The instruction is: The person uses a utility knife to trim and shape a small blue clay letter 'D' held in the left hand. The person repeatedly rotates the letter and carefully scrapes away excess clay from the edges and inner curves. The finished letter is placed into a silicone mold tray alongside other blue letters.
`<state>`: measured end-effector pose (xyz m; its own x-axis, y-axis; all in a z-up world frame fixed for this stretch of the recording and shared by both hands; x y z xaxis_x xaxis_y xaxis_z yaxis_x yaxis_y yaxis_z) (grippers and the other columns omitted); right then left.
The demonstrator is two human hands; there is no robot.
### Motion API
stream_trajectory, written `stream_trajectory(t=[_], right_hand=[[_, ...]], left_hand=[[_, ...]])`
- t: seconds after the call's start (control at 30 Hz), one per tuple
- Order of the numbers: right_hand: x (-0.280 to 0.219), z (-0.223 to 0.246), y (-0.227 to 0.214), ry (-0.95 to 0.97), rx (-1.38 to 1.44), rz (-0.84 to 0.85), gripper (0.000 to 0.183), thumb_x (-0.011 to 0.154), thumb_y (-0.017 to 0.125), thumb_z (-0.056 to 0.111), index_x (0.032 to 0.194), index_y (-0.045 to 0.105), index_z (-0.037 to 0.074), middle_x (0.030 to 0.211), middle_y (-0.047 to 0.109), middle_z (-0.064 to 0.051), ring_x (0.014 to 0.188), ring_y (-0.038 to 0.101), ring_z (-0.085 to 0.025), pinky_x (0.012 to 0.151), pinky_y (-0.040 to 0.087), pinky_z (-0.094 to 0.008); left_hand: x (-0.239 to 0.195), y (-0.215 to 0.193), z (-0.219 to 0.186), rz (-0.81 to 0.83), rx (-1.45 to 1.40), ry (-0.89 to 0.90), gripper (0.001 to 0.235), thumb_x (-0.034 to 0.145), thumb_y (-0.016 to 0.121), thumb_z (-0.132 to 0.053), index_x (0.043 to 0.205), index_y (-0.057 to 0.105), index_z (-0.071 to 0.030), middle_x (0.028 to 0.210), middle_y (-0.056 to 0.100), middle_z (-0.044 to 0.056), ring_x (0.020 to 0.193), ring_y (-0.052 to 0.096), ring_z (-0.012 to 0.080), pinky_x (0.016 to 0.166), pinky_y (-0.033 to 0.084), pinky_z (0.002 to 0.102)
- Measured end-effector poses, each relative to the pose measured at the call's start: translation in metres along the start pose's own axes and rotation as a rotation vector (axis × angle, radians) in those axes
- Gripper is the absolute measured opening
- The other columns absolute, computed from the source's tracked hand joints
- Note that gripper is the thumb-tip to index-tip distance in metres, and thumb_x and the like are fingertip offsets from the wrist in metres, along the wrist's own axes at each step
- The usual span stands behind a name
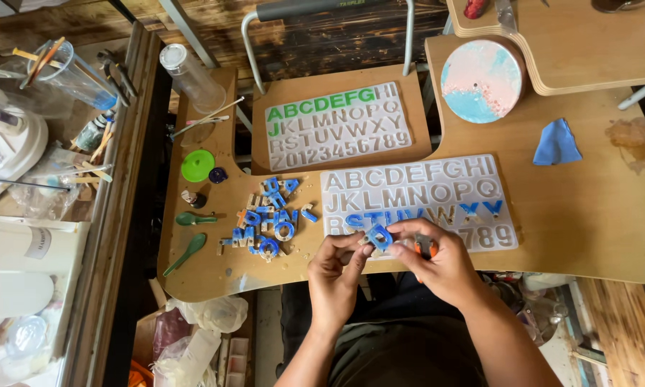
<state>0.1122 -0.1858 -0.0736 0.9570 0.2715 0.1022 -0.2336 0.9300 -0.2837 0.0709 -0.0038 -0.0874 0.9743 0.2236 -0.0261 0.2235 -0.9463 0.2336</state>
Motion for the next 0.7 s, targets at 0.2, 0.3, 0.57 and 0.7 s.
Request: stream_trajectory(t=[0.2, 0.3, 0.57, 0.7], right_hand=[[-0.002, -0.010, 0.000, 0.061, 0.014, -0.131, 0.024, 0.087, 0.076, 0.018, 0.108, 0.071, 0.008, 0.103, 0.077, -0.008, 0.052, 0.066, -0.012, 0.033, 0.053, -0.023], [-0.001, -0.008, 0.000, 0.151, -0.006, -0.143, 0.026, 0.086, 0.076, 0.022, 0.110, 0.074, 0.011, 0.106, 0.079, -0.005, 0.086, 0.076, -0.013, 0.039, 0.065, -0.027], [-0.001, -0.011, 0.001, 0.064, -0.033, -0.187, 0.015, 0.090, 0.076, 0.020, 0.097, 0.072, 0.007, 0.093, 0.078, -0.005, 0.061, 0.066, -0.012, 0.058, 0.054, -0.025], [0.000, -0.012, 0.004, 0.109, -0.002, -0.176, 0.015, 0.090, 0.075, 0.020, 0.096, 0.072, 0.006, 0.086, 0.076, -0.005, 0.043, 0.060, -0.013, 0.045, 0.049, -0.025]], left_hand=[[-0.004, 0.006, -0.009, 0.011, 0.126, 0.125, 0.014, 0.089, 0.078, -0.009, 0.096, 0.067, -0.006, 0.100, 0.078, 0.012, 0.087, 0.081, 0.0186, 0.084, 0.067, 0.029], [-0.003, 0.007, -0.006, 0.028, 0.188, 0.107, 0.015, 0.091, 0.078, -0.012, 0.093, 0.063, -0.010, 0.086, 0.083, 0.006, 0.115, 0.077, 0.0207, 0.099, 0.059, 0.033], [-0.002, 0.008, -0.012, 0.028, 0.212, 0.099, 0.019, 0.088, 0.080, -0.014, 0.088, 0.061, -0.010, 0.092, 0.084, 0.009, 0.094, 0.081, 0.0146, 0.115, 0.050, 0.035], [0.000, 0.005, -0.015, 0.040, 0.227, 0.119, 0.018, 0.089, 0.079, -0.015, 0.089, 0.061, -0.011, 0.089, 0.083, 0.005, 0.089, 0.082, 0.0141, 0.117, 0.050, 0.037]])
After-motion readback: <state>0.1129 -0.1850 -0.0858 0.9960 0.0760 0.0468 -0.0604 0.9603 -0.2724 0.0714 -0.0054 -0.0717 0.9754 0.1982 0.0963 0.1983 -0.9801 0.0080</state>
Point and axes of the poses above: each hand's wrist, its own x-axis towards the middle knuckle, its own y-axis out of the palm, z = x × y, the point moved 5 cm from there along x, towards the middle knuckle
